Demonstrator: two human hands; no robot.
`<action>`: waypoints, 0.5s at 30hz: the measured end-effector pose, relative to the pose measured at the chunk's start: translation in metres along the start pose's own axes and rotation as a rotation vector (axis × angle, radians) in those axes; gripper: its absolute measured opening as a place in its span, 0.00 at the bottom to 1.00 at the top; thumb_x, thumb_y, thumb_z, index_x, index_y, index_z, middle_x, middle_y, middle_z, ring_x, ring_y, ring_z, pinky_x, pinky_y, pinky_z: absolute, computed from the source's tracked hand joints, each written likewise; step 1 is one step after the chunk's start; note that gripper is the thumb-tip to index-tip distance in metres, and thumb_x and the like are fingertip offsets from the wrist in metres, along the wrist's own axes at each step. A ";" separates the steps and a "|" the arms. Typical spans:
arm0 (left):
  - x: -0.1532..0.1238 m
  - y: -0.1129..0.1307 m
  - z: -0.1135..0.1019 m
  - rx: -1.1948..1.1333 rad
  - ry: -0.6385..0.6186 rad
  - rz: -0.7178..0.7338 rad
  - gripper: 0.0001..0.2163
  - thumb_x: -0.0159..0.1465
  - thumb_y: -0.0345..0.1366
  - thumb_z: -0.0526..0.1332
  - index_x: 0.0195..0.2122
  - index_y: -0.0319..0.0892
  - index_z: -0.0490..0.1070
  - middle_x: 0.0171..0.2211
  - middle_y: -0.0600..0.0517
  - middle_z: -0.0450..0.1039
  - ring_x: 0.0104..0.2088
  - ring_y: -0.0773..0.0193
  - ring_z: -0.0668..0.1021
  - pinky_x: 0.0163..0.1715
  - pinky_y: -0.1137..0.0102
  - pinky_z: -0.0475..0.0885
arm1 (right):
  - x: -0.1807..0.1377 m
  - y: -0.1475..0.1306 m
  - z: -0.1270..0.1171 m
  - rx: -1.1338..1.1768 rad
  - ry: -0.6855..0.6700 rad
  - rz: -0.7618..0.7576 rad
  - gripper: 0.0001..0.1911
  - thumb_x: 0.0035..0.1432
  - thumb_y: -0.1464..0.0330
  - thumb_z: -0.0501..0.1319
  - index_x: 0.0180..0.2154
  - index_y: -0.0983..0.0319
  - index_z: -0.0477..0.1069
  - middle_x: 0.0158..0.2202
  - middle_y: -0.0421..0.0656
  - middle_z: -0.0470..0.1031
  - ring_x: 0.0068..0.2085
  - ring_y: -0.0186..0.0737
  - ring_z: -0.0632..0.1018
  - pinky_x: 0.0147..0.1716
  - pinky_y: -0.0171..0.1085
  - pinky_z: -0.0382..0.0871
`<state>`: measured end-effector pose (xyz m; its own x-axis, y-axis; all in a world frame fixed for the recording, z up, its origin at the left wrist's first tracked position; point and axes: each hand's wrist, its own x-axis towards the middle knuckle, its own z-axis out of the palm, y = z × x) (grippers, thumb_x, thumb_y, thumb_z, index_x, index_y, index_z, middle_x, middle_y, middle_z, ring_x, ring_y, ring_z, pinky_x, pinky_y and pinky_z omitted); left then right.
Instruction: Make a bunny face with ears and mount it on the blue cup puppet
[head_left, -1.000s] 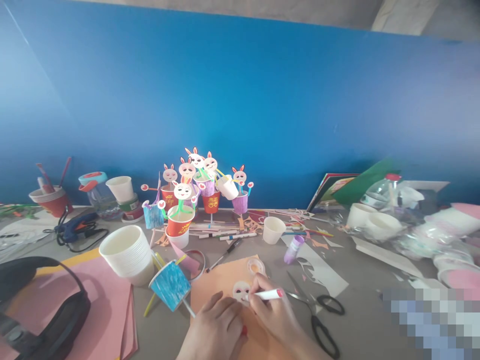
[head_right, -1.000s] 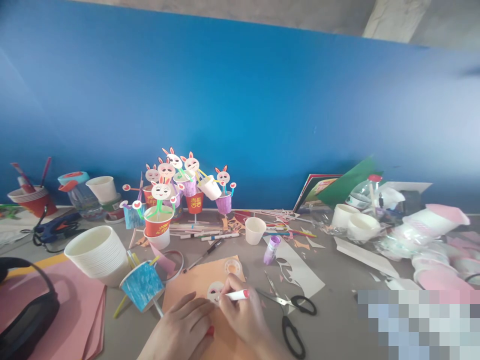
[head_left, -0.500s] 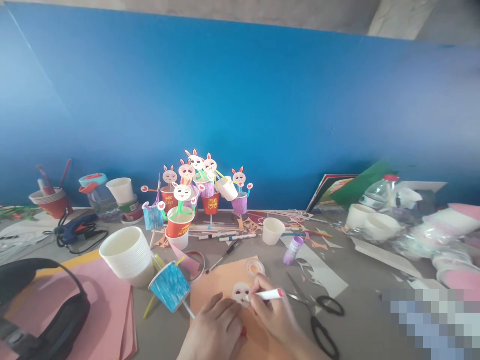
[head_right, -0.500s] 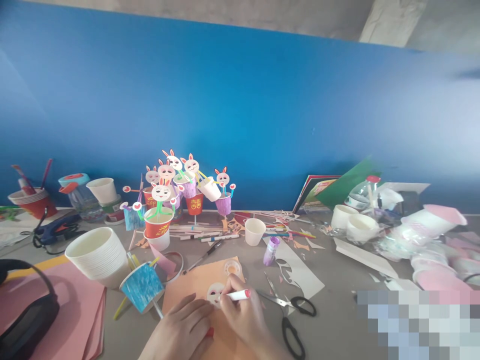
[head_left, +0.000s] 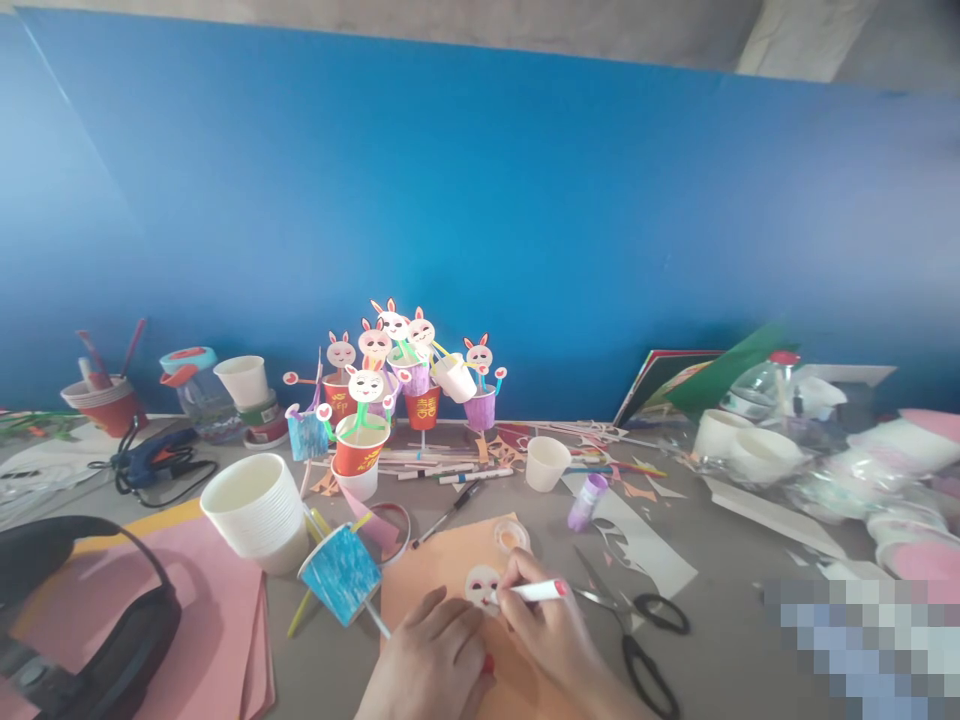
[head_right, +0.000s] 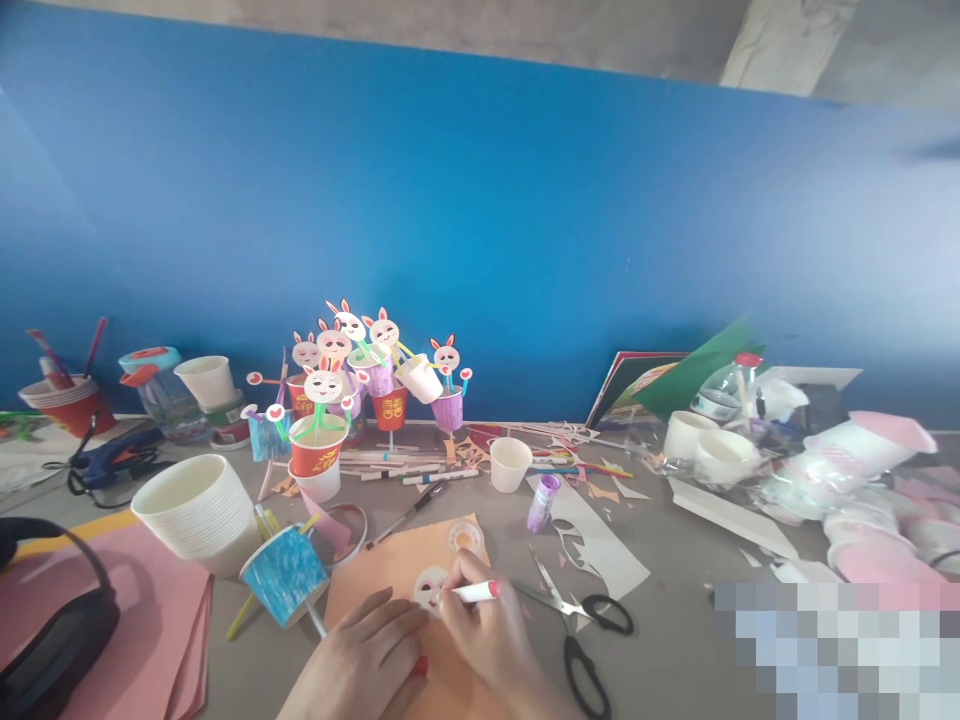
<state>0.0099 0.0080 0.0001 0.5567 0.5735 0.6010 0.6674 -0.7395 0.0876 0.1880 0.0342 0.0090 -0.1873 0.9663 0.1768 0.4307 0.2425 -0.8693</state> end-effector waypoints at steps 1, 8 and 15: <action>0.000 0.000 0.001 -0.002 0.015 0.009 0.04 0.63 0.34 0.59 0.31 0.43 0.70 0.35 0.54 0.80 0.37 0.63 0.80 0.47 0.64 0.74 | 0.000 0.000 0.000 -0.012 -0.008 0.002 0.09 0.58 0.68 0.53 0.25 0.57 0.56 0.17 0.31 0.57 0.20 0.32 0.62 0.20 0.30 0.55; 0.000 0.000 -0.001 -0.017 0.026 -0.010 0.02 0.61 0.33 0.61 0.31 0.44 0.69 0.36 0.56 0.80 0.37 0.64 0.81 0.47 0.64 0.74 | 0.001 0.002 0.000 0.013 0.015 -0.019 0.09 0.57 0.70 0.53 0.26 0.57 0.56 0.19 0.31 0.59 0.21 0.32 0.63 0.21 0.30 0.56; 0.001 0.000 -0.004 -0.024 -0.001 -0.001 0.03 0.63 0.34 0.60 0.32 0.43 0.71 0.37 0.54 0.80 0.38 0.62 0.81 0.47 0.64 0.74 | 0.000 -0.003 -0.002 -0.045 -0.023 0.008 0.07 0.56 0.69 0.53 0.26 0.57 0.58 0.18 0.31 0.60 0.21 0.33 0.64 0.22 0.31 0.56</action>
<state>0.0085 0.0065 0.0038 0.5564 0.5749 0.5999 0.6558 -0.7472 0.1078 0.1881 0.0334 0.0124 -0.2038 0.9660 0.1590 0.4711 0.2392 -0.8490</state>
